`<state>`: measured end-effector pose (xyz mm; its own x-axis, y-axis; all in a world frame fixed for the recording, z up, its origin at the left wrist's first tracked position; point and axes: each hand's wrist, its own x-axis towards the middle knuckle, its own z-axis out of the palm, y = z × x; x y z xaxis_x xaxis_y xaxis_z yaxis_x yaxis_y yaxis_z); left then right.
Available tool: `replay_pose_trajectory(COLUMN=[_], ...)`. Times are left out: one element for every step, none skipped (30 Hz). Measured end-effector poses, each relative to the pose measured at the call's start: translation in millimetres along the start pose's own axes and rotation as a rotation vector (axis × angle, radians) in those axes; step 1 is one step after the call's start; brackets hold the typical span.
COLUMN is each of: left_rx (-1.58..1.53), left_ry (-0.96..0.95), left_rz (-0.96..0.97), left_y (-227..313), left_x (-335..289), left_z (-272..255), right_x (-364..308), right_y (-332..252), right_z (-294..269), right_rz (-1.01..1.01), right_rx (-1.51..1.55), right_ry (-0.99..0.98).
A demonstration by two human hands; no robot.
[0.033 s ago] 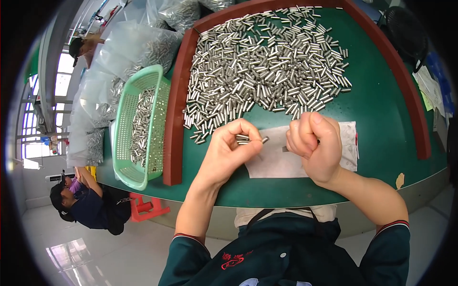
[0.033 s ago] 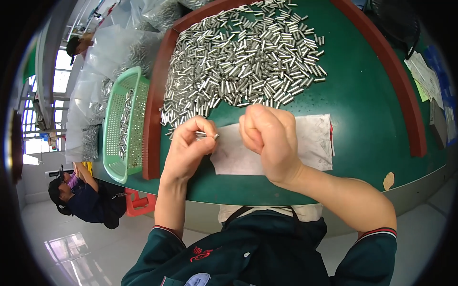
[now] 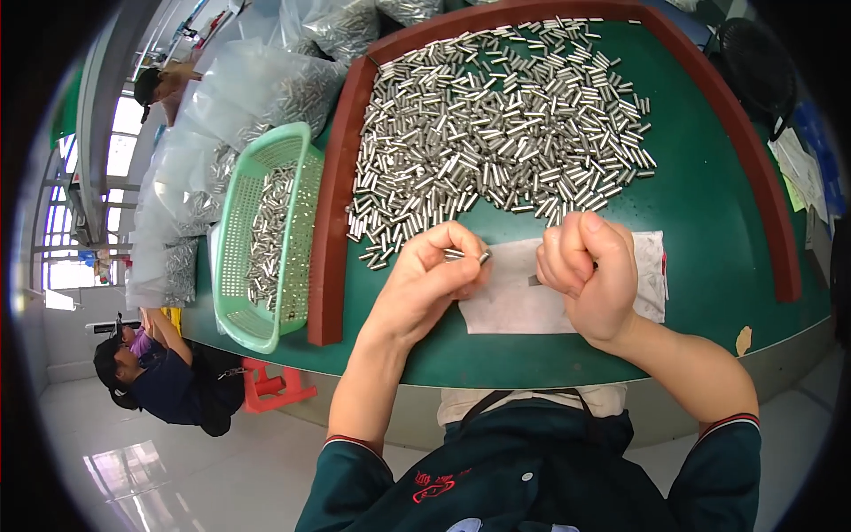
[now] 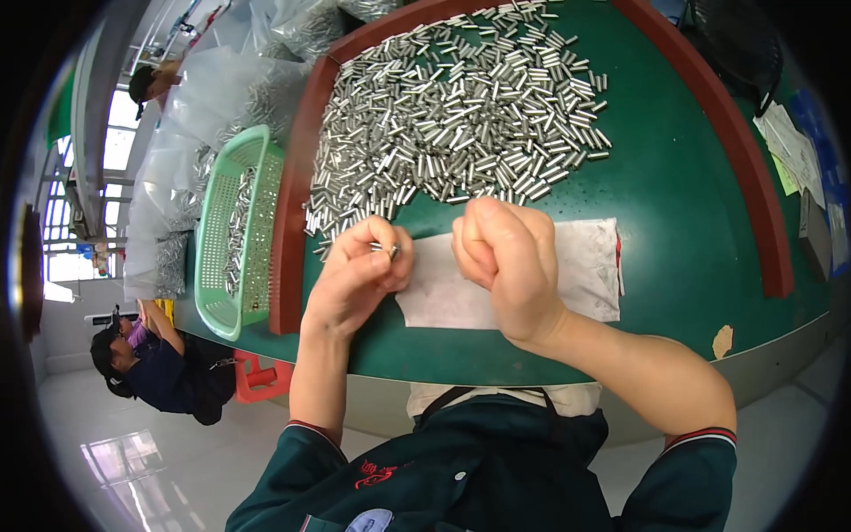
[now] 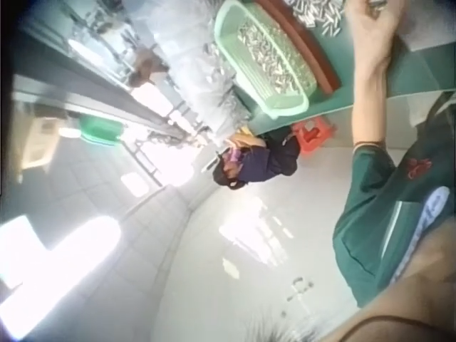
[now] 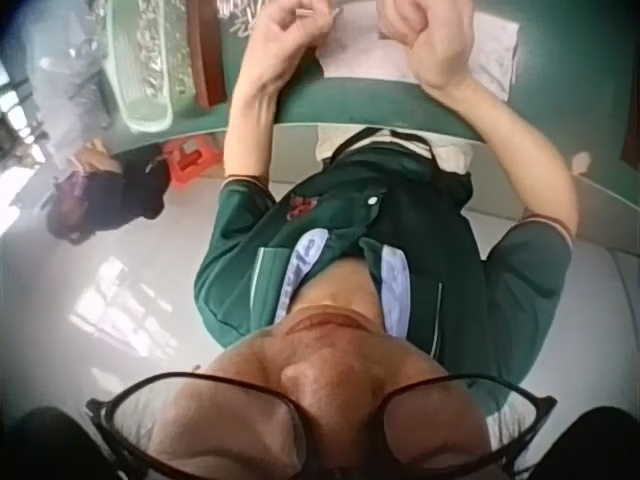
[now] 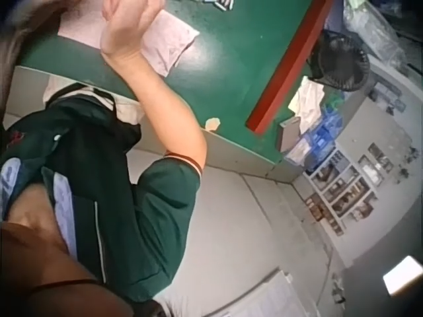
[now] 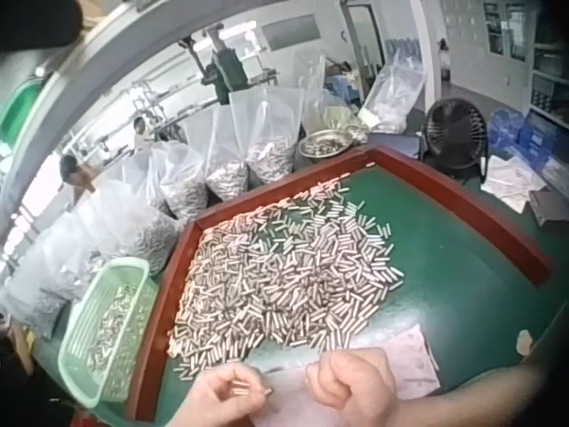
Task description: Inspecting small cylindrical metal components using a handheld tool at a factory workbench.
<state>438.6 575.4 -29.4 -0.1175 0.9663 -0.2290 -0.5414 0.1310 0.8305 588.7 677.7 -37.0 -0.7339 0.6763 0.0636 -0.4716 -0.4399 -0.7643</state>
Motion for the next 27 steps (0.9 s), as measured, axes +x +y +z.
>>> replay_pose_trajectory(left_rx=[-0.136,-0.177,-0.224,-0.231,-0.220,-0.213,-0.203,-0.203,-0.199,-0.195,-0.179,-0.167,-0.162,-0.154,-0.149,-0.143,-0.142,-0.144,-0.147,-0.143,-0.148,-0.143,-0.138,-0.135,-0.137,-0.138,-0.136], left_ry=[-0.014,-0.002,0.011,0.066,0.102,0.136,0.140,0.141,0.134,0.128,0.128,0.127,0.127,0.126,0.129,0.131,0.132,0.137,0.141,0.132,0.131,0.126,0.121,0.118,0.122,0.127,0.140], left_rz=[-0.033,-0.027,-0.024,-0.021,-0.024,-0.032,-0.035,-0.033,-0.046,-0.060,-0.055,-0.051,-0.044,-0.039,-0.043,-0.046,-0.043,-0.042,-0.040,-0.037,-0.038,-0.030,-0.022,-0.022,-0.022,-0.022,-0.020], left_y=[-1,-2,-2,-2,0,0,-1,0,0,0,1,2,1,1,1,1,1,1,1,2,1,1,1,1,1,1,2], left_x=[1,1,2,3,3,4,4,5,6,7,7,8,8,8,8,8,8,8,8,8,7,7,7,6,6,7,6], left_z=[-3,-8,-10,-10,-9,-8,-9,-9,-8,-8,-9,-9,-10,-10,-11,-11,-11,-11,-10,-10,-11,-11,-12,-12,-12,-12,-11], right_x=[0,-1,-2,-2,-1,-1,-1,0,1,2,3,4,6,6,7,9,10,11,11,12,11,11,11,12,12,13,13], right_y=[0,0,-1,-2,-3,-3,-3,-2,-2,-1,-1,-1,-1,-2,-2,-3,-4,-4,-5,-6,-5,-5,-5,-5,-5,-5,-5], right_z=[1,1,2,3,4,3,2,1,1,1,0,0,-1,-1,0,-1,-3,-3,-2,-2,-3,-3,-4,-4,-4,-4,-3], right_rz=[-0.011,-0.002,0.013,0.010,0.007,0.014,0.022,0.021,0.023,0.022,0.021,0.033,0.045,0.050,0.066,0.080,0.097,0.099,0.109,0.119,0.120,0.107,0.095,0.099,0.077,0.056,0.061], right_rx=[0.004,0.008,0.011,0.005,0.007,0.027,0.047,0.054,0.053,0.053,0.054,0.075,0.096,0.100,0.122,0.144,0.145,0.141,0.133,0.126,0.122,0.103,0.083,0.079,0.047,0.015,0.011], right_ry=[-0.019,-0.014,-0.005,-0.019,-0.030,-0.013,0.005,0.003,0.005,0.007,0.011,0.016,0.023,0.040,0.065,0.089,0.103,0.107,0.141,0.175,0.177,0.185,0.194,0.195,0.199,0.203,0.201])
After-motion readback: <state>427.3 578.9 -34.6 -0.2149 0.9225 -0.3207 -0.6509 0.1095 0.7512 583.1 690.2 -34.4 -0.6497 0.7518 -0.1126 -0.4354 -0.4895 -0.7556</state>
